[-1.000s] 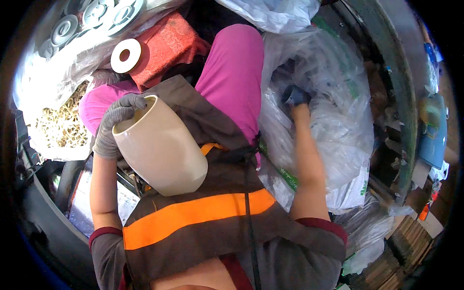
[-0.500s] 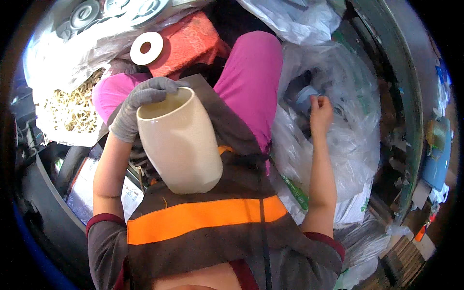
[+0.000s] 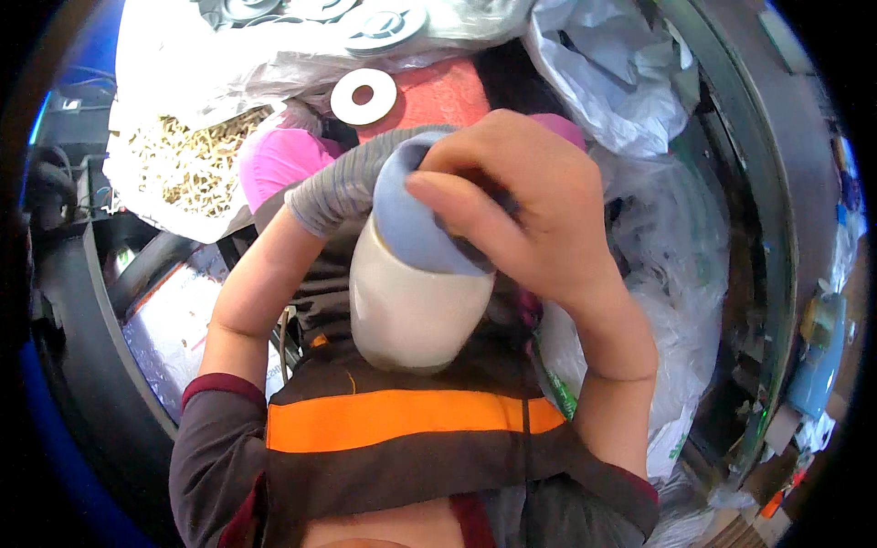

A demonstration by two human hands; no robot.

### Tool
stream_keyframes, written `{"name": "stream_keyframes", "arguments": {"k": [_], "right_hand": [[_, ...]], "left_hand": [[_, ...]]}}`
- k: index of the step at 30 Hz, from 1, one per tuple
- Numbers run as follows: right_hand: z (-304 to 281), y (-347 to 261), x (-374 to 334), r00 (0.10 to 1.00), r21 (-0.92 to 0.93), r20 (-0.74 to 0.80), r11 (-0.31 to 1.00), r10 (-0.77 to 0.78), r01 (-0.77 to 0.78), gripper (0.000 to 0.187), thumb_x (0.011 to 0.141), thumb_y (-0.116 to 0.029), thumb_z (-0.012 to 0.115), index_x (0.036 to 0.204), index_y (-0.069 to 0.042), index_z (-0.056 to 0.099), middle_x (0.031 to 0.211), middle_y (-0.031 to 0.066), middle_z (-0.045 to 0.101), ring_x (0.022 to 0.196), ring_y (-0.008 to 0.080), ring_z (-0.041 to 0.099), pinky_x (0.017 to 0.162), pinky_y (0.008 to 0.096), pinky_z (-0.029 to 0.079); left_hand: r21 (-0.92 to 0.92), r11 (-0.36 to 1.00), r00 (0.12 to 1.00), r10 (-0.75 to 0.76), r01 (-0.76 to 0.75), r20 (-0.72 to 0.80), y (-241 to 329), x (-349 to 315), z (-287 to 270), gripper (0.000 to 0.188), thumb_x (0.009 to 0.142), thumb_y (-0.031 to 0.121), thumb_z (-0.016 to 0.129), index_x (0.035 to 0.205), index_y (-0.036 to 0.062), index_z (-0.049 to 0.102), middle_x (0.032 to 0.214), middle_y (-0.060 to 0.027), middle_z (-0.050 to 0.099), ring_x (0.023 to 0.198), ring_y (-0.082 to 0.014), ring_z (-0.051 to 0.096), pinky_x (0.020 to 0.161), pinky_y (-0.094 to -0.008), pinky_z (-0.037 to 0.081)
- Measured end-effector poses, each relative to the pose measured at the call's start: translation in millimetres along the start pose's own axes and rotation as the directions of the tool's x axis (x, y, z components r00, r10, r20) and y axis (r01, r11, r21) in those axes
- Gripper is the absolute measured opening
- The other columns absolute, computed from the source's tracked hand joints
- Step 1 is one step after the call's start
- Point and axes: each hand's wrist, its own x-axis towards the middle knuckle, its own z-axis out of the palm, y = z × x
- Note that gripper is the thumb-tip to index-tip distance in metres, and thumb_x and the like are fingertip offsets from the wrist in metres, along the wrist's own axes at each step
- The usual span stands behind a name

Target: The person assembles white plastic pitchers by inserting a yellow filter into the body, placing a gray lid on top, and securing it. They repeat this process for multiple units, placing finished pitchers on a nearby table.

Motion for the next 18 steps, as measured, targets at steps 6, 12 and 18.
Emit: {"name": "stream_keyframes", "arguments": {"k": [6,12,18], "right_hand": [[27.5,42.2,-67.8,0.910,0.487,0.275,0.771,0.311,-0.410,0.070,0.074,-0.029,0.072,0.131,-0.001,0.044,0.133,0.0140,0.044,0.124,0.0236,0.043,0.104,0.0367,0.030],[27.3,47.5,-71.1,0.837,0.326,-0.032,0.797,0.547,-0.509,0.037,0.088,-0.019,0.056,0.122,-0.002,0.055,0.101,0.0067,0.062,0.085,0.0143,0.058,0.076,0.0262,0.045],[24.6,44.0,-47.3,0.738,0.527,0.118,0.588,0.664,-0.614,0.033,0.094,-0.021,0.049,0.120,-0.003,0.058,0.078,-0.0007,0.058,0.051,0.0007,0.037,0.043,0.0169,0.026]], "left_hand": [[-0.285,0.958,0.980,-0.080,0.025,-0.183,-20.1,-43.9,-3.7,0.044,0.090,0.028,0.057,0.126,0.0032,0.050,0.121,-0.0055,0.056,0.108,-0.0127,0.052,0.093,-0.0267,0.043],[-0.631,0.774,0.949,-0.239,0.057,-0.207,-3.3,-56.0,13.1,0.052,0.086,0.030,0.059,0.129,0.0032,0.046,0.123,-0.0077,0.055,0.112,-0.0171,0.052,0.100,-0.0325,0.038],[-0.523,0.847,0.942,-0.089,-0.100,-0.324,-10.1,-65.5,17.7,0.073,0.082,0.047,0.060,0.135,0.0011,0.038,0.130,-0.0110,0.049,0.117,-0.0211,0.048,0.102,-0.0350,0.035]]}}
